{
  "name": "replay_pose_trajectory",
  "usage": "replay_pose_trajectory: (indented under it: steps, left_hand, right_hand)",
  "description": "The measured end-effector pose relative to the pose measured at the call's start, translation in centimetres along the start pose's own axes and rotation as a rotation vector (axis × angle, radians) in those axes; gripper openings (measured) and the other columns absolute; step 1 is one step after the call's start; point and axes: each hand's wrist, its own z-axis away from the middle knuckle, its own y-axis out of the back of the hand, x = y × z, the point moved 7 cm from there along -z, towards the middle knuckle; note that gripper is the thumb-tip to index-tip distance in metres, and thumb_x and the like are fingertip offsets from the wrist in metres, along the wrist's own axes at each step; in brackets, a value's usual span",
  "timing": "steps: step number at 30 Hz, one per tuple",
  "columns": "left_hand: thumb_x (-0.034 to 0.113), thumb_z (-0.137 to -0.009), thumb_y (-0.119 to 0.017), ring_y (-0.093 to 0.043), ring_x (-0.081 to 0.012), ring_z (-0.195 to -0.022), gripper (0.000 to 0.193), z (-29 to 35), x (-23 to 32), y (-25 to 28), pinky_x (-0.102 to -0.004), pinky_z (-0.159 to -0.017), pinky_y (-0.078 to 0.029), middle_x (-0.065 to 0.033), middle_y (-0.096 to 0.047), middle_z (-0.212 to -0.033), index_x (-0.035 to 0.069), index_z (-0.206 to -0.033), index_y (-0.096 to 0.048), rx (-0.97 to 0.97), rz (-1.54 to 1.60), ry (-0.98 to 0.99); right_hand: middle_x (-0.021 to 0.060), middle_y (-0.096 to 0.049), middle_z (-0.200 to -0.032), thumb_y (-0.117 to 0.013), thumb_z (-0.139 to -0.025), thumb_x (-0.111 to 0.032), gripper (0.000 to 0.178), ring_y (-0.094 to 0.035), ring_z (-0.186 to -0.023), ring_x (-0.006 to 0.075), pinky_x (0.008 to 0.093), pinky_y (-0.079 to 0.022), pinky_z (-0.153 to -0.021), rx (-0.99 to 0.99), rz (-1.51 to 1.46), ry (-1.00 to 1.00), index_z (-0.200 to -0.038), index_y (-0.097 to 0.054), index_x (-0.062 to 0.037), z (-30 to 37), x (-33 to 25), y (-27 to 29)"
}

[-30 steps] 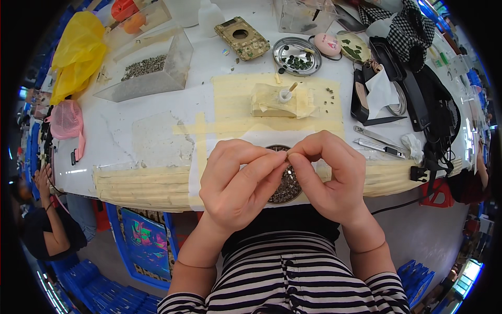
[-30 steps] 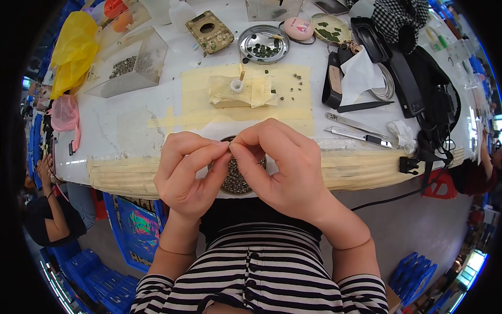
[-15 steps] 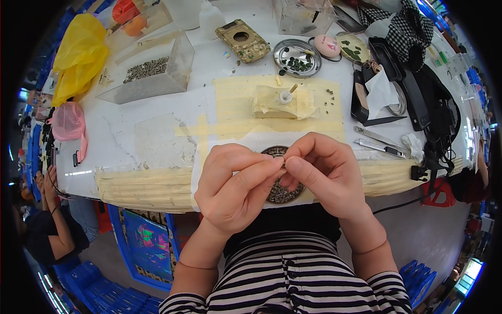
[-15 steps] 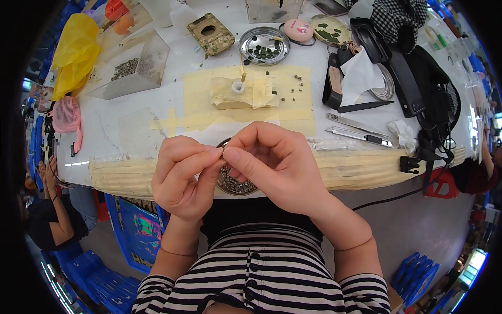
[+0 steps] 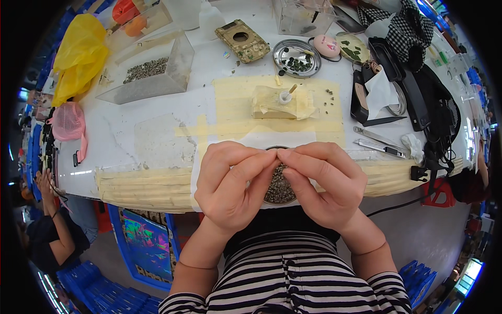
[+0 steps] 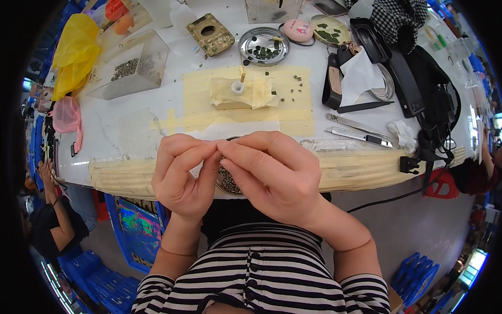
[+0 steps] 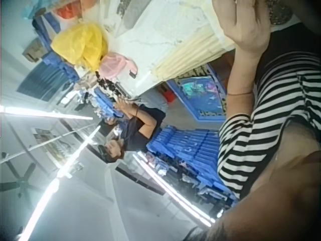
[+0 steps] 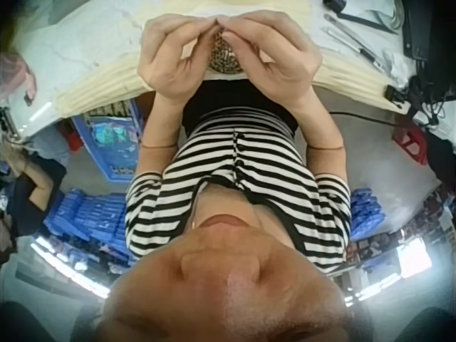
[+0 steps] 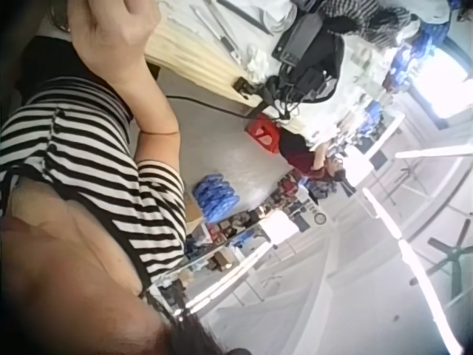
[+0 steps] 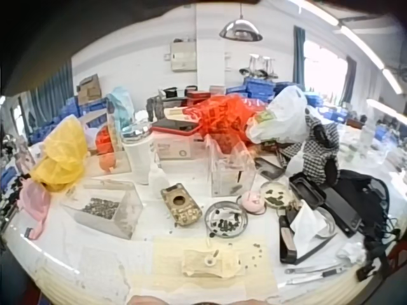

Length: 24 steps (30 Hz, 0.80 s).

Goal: Assembling small mechanical toy parts using tweezers at a workbench.

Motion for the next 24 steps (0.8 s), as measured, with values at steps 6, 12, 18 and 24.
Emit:
replay_pose_trajectory:
  steps: [6, 12, 18, 24]
  left_hand:
    - [-0.006, -0.072, -0.077, -0.058, -0.0201, -0.076, 0.023, -0.1, 0.2, 0.2, -0.0289, -0.066, -0.046, -0.0062, -0.063, -0.085, 0.002, -0.092, -0.071, -0.007, 0.034, -0.004]
    - [-0.006, -0.072, -0.077, -0.058, -0.0201, -0.075, 0.022, -0.1, 0.2, 0.4, -0.0291, -0.065, -0.046, -0.0058, -0.064, -0.085, 0.003, -0.091, -0.071, -0.009, 0.066, -0.018]
    - [-0.005, -0.072, -0.077, -0.058, -0.0199, -0.075, 0.022, -0.1, 0.2, 0.3, -0.0288, -0.065, -0.046, -0.0055, -0.064, -0.085, 0.003, -0.091, -0.071, -0.021, 0.068, -0.029]
    - [-0.004, -0.068, -0.081, -0.058, -0.0195, -0.074, 0.026, -0.1, -0.1, 0.3, -0.0298, -0.064, -0.048, -0.0054, -0.065, -0.086, 0.003, -0.092, -0.073, 0.006, 0.046, 0.011]
  right_hand:
    - [0.0107, -0.068, -0.088, -0.07, -0.084, 0.001, 0.017, -0.064, -0.071, 0.0138, 0.0235, -0.051, -0.064, -0.085, -0.324, -0.289, -0.1, -0.073, 0.0016, 0.5, 2.1, -0.5]
    - [0.0066, -0.068, -0.091, -0.066, -0.092, -0.005, 0.015, -0.063, -0.076, 0.0089, 0.022, -0.052, -0.069, -0.124, -0.735, -0.621, -0.104, -0.069, 0.0043, 1.4, 3.0, -1.8]
    - [0.0054, -0.068, -0.091, -0.067, -0.091, -0.004, 0.013, -0.063, -0.076, 0.0085, 0.0222, -0.052, -0.07, -0.158, -0.819, -0.697, -0.101, -0.066, 0.0043, 1.6, 3.6, -2.1]
    - [0.0082, -0.068, -0.086, -0.072, -0.083, 0.002, 0.016, -0.064, -0.072, 0.0115, 0.0235, -0.052, -0.064, -0.04, -0.181, -0.159, -0.098, -0.071, 0.0018, -0.1, 0.9, 0.1]
